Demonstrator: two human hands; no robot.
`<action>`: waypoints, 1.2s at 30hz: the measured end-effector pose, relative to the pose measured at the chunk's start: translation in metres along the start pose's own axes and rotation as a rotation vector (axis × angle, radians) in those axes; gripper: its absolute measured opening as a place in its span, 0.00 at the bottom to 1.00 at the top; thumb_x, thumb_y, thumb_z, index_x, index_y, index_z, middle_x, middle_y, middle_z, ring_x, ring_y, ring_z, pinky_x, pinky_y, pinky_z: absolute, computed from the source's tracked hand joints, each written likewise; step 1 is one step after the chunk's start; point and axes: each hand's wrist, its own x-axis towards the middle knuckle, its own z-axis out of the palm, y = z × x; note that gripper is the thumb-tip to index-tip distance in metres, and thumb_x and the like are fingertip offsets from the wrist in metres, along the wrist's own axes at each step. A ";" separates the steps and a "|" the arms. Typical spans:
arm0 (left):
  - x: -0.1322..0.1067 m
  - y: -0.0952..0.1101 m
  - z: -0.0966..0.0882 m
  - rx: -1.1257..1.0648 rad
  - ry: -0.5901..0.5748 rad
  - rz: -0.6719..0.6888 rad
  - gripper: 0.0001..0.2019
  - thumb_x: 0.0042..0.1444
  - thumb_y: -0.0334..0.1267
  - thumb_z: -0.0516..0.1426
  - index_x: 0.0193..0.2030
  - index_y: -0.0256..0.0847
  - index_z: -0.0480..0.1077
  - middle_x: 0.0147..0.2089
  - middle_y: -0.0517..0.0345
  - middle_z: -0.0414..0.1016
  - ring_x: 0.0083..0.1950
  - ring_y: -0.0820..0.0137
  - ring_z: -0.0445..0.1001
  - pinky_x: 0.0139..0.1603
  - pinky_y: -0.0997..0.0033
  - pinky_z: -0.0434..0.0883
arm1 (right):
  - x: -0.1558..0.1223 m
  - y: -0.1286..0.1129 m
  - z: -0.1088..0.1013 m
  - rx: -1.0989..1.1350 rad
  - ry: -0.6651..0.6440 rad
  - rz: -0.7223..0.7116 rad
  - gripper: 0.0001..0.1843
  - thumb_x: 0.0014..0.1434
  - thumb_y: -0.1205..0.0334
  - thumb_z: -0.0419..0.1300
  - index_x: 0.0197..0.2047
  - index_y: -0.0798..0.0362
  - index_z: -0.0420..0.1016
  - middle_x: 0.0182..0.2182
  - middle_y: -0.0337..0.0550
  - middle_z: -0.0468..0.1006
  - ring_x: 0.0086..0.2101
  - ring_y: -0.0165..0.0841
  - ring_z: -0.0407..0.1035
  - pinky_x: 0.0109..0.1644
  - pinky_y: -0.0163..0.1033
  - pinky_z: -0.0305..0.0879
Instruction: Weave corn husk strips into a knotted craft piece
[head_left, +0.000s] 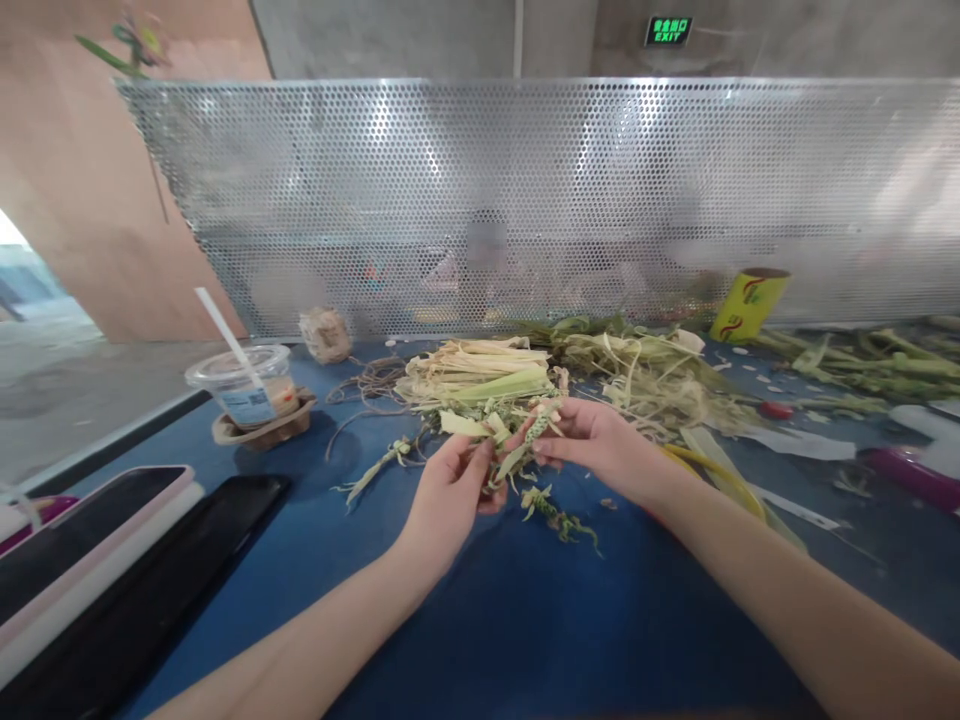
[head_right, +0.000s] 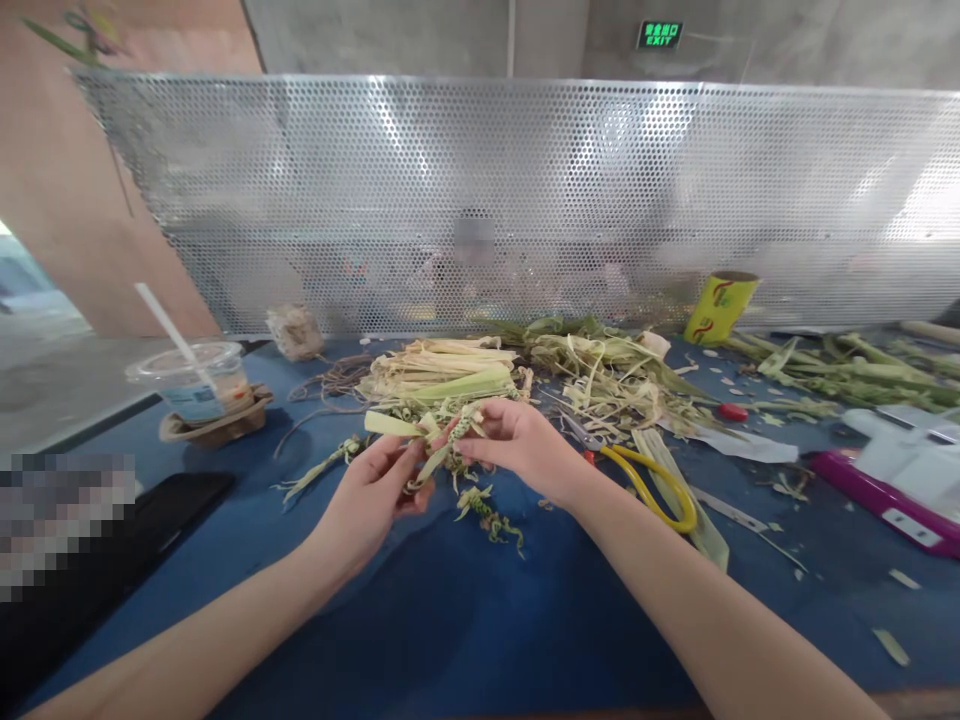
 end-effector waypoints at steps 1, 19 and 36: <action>0.000 -0.001 0.000 -0.004 -0.003 0.002 0.12 0.46 0.44 0.58 0.29 0.37 0.64 0.20 0.67 0.62 0.17 0.82 0.57 0.17 0.81 0.54 | 0.000 -0.001 0.002 0.003 -0.002 -0.001 0.10 0.48 0.62 0.62 0.34 0.55 0.69 0.30 0.40 0.75 0.25 0.24 0.64 0.29 0.32 0.61; -0.003 -0.004 0.005 -0.125 -0.079 -0.094 0.10 0.47 0.41 0.57 0.32 0.37 0.62 0.23 0.65 0.61 0.18 0.84 0.52 0.15 0.84 0.50 | 0.002 0.012 0.025 0.198 0.120 0.039 0.16 0.42 0.64 0.65 0.33 0.54 0.62 0.22 0.34 0.73 0.22 0.26 0.64 0.25 0.32 0.60; 0.010 -0.003 -0.008 -0.083 0.211 0.041 0.10 0.46 0.41 0.58 0.30 0.37 0.64 0.27 0.59 0.70 0.33 0.73 0.70 0.27 0.79 0.63 | -0.007 0.005 0.016 -0.709 0.387 -0.159 0.09 0.46 0.56 0.61 0.29 0.52 0.70 0.23 0.39 0.75 0.23 0.30 0.66 0.27 0.34 0.63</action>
